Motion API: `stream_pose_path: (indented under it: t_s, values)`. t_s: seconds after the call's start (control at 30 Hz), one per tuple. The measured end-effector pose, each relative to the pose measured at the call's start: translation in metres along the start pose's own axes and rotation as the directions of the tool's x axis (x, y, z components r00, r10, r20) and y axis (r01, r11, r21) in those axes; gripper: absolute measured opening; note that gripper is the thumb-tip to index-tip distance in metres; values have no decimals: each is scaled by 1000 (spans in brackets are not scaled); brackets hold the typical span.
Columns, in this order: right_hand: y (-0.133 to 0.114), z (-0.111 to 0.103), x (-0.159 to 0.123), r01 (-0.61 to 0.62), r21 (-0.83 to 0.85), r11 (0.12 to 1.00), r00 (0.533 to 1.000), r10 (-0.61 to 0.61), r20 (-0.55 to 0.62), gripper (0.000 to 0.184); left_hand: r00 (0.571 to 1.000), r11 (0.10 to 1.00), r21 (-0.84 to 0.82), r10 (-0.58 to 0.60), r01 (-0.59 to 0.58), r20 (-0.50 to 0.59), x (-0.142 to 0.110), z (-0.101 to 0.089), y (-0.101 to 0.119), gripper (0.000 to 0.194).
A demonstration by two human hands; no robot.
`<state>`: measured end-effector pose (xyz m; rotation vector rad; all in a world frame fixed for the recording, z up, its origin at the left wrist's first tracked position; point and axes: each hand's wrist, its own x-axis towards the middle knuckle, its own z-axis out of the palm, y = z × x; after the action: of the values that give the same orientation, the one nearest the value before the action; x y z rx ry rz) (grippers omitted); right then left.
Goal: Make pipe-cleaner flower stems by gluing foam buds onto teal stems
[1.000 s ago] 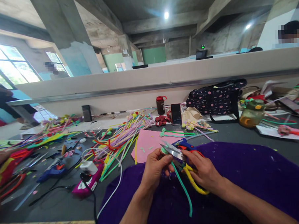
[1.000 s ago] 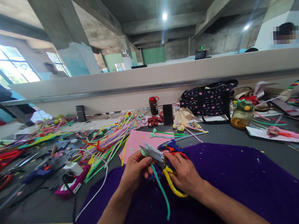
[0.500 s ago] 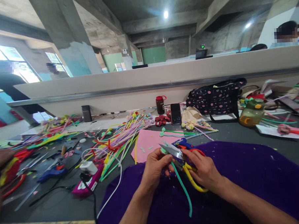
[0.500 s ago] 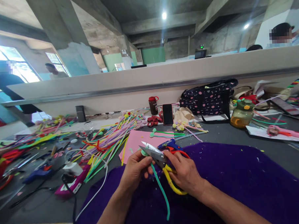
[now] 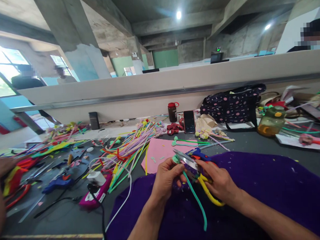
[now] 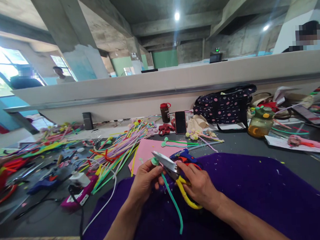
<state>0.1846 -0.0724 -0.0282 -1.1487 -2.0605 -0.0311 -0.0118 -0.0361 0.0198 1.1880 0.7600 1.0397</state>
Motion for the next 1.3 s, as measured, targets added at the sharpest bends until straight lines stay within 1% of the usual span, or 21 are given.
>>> stream_pose_path:
  t_s: [0.13, 0.2, 0.3, 0.47, 0.67, 0.77, 0.9, 1.13, 1.3]
  values:
    - [-1, -5, 5, -127, 158, 979, 989, 138, -58, 47, 999, 999, -47, -28, 27, -17, 1, -3, 0, 18]
    - [-1, -7, 7, -180, 189, 965, 977, 197, -80, 46, 999, 997, -70, -43, 42, -26, 2, -4, 1, 18]
    - [-2, -9, 8, -225, 212, 951, 968, 242, -60, 46, 998, 993, -107, -47, 42, -46, 2, -5, 2, 18]
    - [-4, -6, 5, -225, 247, 943, 972, 234, -8, 48, 998, 985, -168, -39, 29, -58, 2, -5, 4, 20]
    - [0, 0, 2, -252, 289, 924, 967, 250, 45, 49, 1000, 980, -201, -8, 5, -13, 1, -7, 2, 20]
    - [0, -1, 3, -277, 307, 911, 960, 272, 59, 49, 1000, 977, -214, -3, 5, 6, 0, -7, 2, 20]
    - [-3, -3, 6, -268, 319, 909, 963, 261, 66, 48, 1000, 975, -221, -13, 17, 21, 0, -7, 4, 21]
    - [-5, -4, 3, -224, 249, 942, 975, 220, 42, 50, 999, 980, -196, -26, 32, 31, 0, -6, 4, 22]
    - [-4, -4, 3, -139, 167, 976, 990, 139, 7, 51, 999, 982, -187, -23, 28, 32, 1, -6, 3, 23]
